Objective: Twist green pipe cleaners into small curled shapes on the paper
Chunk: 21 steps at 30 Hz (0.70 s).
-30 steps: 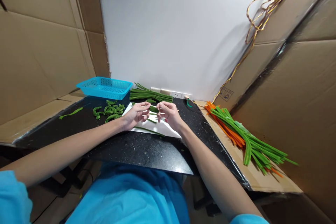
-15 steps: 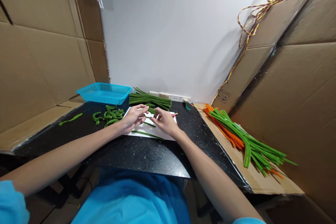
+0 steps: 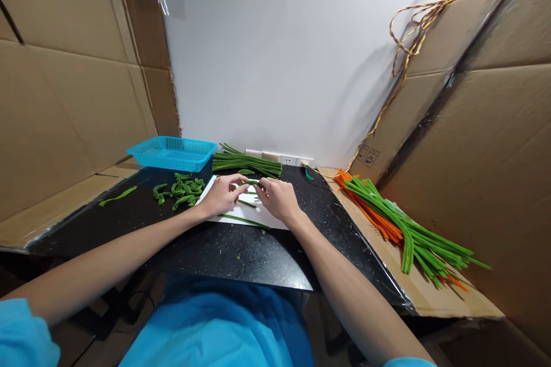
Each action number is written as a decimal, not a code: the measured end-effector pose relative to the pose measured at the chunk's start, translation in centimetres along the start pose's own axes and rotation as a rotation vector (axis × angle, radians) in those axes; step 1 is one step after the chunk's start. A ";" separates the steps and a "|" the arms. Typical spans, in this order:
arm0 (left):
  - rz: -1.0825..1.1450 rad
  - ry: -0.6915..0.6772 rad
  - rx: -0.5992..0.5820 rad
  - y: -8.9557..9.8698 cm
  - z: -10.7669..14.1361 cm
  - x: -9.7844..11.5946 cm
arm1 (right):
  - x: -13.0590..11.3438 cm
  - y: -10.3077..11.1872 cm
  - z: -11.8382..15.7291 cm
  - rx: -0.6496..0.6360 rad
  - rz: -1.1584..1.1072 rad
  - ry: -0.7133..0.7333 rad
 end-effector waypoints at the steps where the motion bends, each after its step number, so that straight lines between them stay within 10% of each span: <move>1: -0.050 -0.020 0.006 0.1 0.0 0.0 | 0.0 0.0 0.0 0.006 0.011 0.005; 21: -0.547 -0.068 -0.011 0.5 0.0 0.0 | -0.9 -0.6 0.4 -0.007 -0.027 0.075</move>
Point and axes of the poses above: each hand's wrist, its own z-axis away from the middle knuckle, its own y-axis out of the back of the hand, x = y × z, the point moved 2 cm from there along -z, towards the middle knuckle, and after that the axes turned 1 degree about z, right-handed, at the moved point
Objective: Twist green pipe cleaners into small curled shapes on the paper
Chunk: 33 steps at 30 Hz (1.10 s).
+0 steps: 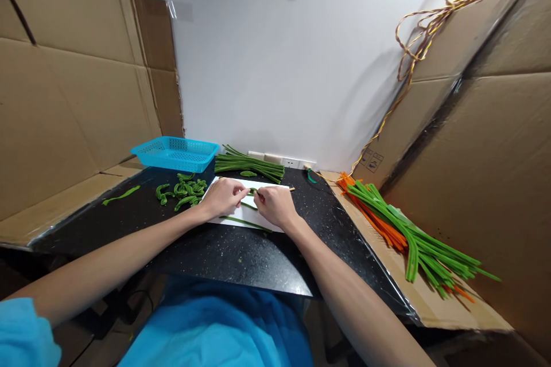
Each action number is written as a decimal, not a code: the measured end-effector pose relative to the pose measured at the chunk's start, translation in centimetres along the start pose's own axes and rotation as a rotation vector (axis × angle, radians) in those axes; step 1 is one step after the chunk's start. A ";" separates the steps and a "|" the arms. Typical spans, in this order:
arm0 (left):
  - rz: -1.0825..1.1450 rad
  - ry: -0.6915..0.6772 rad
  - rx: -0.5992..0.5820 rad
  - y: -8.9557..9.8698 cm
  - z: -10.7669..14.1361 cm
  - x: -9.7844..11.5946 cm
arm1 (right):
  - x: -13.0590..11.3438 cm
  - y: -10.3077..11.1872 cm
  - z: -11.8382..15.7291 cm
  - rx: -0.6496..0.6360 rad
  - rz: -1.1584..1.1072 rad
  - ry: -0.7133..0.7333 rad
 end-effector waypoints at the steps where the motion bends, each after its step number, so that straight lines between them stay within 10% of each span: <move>1: -0.003 -0.010 -0.006 0.0 0.0 -0.1 | 0.1 0.0 0.0 0.002 0.003 -0.009; 17: -0.220 0.079 -0.079 -0.2 0.3 1.0 | -0.1 -0.4 0.0 -0.021 0.018 -0.001; 33: 0.122 -0.080 -0.014 -0.8 0.1 -0.4 | 0.4 -0.2 -0.1 0.080 -0.239 -0.066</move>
Point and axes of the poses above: each hand's wrist, its own z-axis away from the middle knuckle, its own y-axis out of the back of the hand, x = y × z, the point moved 2 cm from there along -z, towards the middle knuckle, and after that the axes turned 1 degree about z, right-handed, at the moved point
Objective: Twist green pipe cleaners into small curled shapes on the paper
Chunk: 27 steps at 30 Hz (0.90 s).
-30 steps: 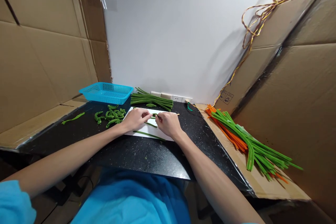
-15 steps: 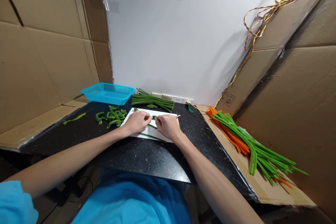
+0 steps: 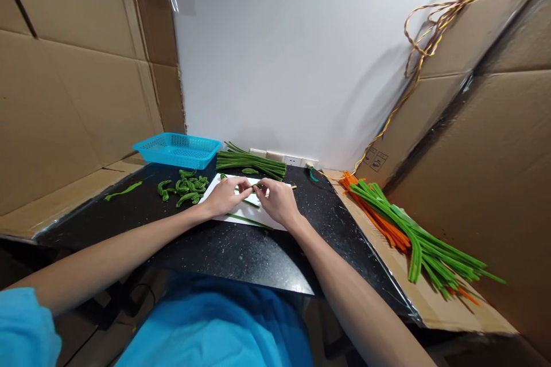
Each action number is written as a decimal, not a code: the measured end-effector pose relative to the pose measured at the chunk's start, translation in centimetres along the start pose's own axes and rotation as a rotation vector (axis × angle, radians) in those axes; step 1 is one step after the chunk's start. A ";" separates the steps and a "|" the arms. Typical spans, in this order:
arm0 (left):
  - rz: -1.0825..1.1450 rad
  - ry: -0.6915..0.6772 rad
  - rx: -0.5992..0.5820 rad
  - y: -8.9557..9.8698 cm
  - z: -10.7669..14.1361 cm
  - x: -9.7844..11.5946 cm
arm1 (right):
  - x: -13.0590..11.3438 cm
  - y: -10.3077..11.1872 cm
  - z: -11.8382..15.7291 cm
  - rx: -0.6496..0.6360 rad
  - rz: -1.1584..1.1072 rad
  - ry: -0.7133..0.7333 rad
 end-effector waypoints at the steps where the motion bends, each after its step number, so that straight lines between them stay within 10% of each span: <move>1: 0.028 -0.005 -0.002 0.0 0.0 -0.1 | 0.0 -0.1 0.0 0.002 -0.043 0.000; 13: 0.247 -0.005 0.012 0.0 -0.1 0.4 | -1.2 0.0 -0.5 -0.073 -0.680 -0.238; 27: 0.374 -0.017 -0.121 -0.2 -0.3 0.0 | -0.8 -0.1 -0.4 -0.078 -0.637 -0.194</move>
Point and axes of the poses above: each hand's wrist, its own z-axis away from the middle knuckle, its own y-axis out of the back of the hand, x = y × z, the point moved 2 cm from there along -z, towards the middle knuckle, and after that the axes turned 1 degree about z, right-handed, at the moved point
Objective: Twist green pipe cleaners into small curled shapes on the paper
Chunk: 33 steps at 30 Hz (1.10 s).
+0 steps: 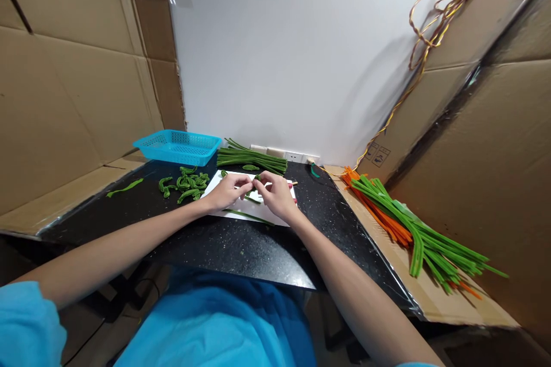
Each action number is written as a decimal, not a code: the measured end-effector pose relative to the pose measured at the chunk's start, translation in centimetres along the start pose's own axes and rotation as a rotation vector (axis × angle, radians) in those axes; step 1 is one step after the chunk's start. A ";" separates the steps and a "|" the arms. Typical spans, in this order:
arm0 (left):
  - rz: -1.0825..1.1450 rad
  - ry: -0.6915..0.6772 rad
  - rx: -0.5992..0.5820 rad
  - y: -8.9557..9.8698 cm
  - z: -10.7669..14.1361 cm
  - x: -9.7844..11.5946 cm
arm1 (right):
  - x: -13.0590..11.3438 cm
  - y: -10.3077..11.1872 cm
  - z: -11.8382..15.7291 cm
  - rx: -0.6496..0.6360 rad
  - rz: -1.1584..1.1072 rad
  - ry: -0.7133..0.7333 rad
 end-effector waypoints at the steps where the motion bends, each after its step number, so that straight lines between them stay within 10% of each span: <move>1: -0.001 0.003 -0.002 0.0 0.0 0.0 | 0.0 0.0 0.0 -0.001 0.007 0.009; 33: -0.134 -0.017 -0.007 0.7 0.2 0.0 | -0.2 0.2 0.0 -0.020 0.129 0.007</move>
Point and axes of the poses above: each hand's wrist, its own z-axis away from the middle knuckle, its own y-axis out of the back of the hand, x = y × z, the point moved 2 cm from there along -z, towards the middle knuckle, and after that the axes turned 1 degree about z, right-handed, at the moved point
